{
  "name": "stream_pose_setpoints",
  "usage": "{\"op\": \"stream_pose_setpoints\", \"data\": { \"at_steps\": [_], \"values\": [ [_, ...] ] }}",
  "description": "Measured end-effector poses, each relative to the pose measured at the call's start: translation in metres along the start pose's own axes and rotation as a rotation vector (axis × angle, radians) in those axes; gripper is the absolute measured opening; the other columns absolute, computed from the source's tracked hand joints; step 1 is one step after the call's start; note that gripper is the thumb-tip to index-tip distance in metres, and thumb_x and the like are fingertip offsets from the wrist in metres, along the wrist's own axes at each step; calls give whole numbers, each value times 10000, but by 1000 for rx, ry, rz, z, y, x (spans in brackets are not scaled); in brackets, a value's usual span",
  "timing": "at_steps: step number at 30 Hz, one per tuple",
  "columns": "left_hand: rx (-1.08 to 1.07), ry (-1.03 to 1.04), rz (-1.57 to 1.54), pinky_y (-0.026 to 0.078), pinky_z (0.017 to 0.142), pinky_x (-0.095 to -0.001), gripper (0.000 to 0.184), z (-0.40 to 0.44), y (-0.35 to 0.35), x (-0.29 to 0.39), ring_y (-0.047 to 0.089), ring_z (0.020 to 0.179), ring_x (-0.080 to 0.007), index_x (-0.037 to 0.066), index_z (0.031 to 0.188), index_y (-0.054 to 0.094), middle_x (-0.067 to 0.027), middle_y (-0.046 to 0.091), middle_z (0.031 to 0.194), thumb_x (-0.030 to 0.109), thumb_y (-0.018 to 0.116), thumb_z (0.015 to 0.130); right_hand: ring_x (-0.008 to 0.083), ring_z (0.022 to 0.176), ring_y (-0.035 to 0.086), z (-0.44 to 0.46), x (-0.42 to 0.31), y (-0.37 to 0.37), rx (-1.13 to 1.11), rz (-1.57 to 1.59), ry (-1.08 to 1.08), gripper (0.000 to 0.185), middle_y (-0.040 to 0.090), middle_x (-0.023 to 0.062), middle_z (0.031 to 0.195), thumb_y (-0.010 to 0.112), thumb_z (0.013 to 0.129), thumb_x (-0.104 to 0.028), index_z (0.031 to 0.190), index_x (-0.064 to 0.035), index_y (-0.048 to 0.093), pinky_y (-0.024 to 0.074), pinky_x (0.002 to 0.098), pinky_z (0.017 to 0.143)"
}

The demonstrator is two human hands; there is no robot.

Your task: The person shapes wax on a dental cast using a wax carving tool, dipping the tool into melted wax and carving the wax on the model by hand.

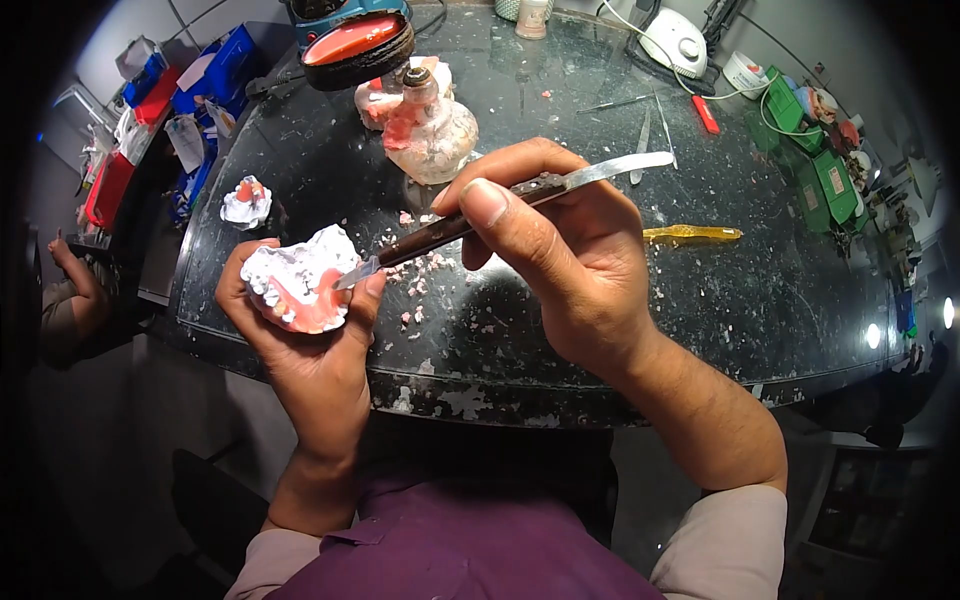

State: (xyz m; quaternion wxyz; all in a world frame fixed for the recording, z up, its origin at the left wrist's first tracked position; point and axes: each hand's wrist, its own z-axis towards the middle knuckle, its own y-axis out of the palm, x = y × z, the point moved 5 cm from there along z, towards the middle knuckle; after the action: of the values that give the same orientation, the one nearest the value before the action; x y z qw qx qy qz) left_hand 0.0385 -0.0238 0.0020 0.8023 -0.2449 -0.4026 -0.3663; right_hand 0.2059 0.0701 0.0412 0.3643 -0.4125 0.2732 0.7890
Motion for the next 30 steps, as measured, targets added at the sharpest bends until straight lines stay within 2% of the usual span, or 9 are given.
{"op": "stream_pose_setpoints", "data": {
  "at_steps": [5, 7, 17, 19, 25, 30],
  "values": [
    [0, -23, -7, 409, 894, -289, 679, -1, -2, -3, 440, 1032, -162, 33, 1268, 271, -100, 350, 1167, -90, 674, 735, 107, 751, 580, -1, 0, 2, -35, -7, 15, 162, 639, 90, 914, 566, 933, -126, 983, 22, 609, 487, 242, 678],
    [8, -131, -74, 403, 909, -291, 689, -1, -2, -7, 437, 1040, -165, 33, 1270, 263, -103, 344, 1174, -90, 677, 734, 108, 752, 580, -1, 0, 1, -14, -14, -15, 162, 639, 94, 922, 568, 932, -123, 983, 26, 608, 488, 244, 679],
    [-14, -80, -126, 399, 930, -304, 715, -2, -1, -5, 411, 1090, -192, 15, 1315, 193, -132, 303, 1216, -60, 661, 779, 120, 771, 587, -1, -2, 3, -46, -68, -46, 172, 636, 104, 953, 565, 934, -112, 1005, 41, 601, 493, 253, 687],
    [-26, -15, -55, 397, 934, -309, 691, -2, -2, -5, 405, 1104, -197, 1, 1314, 187, -140, 299, 1226, -33, 656, 806, 121, 781, 588, -1, -2, 4, -74, -46, -23, 171, 636, 106, 960, 566, 934, -106, 1009, 44, 602, 495, 256, 691],
    [-15, -24, -59, 393, 939, -310, 715, -4, -2, -8, 407, 1102, -197, 0, 1307, 189, -142, 310, 1216, 52, 709, 819, 118, 792, 588, -2, -2, 6, -74, -74, -21, 163, 635, 101, 966, 563, 935, -97, 1014, 39, 607, 488, 251, 716],
    [-4, -55, -81, 394, 930, -301, 706, -3, -1, -7, 414, 1089, -189, 9, 1296, 201, -133, 333, 1186, 69, 720, 821, 119, 802, 588, -1, -1, 3, -65, -95, -8, 160, 633, 100, 964, 562, 934, -93, 1017, 36, 608, 486, 252, 725]
  ]
}}
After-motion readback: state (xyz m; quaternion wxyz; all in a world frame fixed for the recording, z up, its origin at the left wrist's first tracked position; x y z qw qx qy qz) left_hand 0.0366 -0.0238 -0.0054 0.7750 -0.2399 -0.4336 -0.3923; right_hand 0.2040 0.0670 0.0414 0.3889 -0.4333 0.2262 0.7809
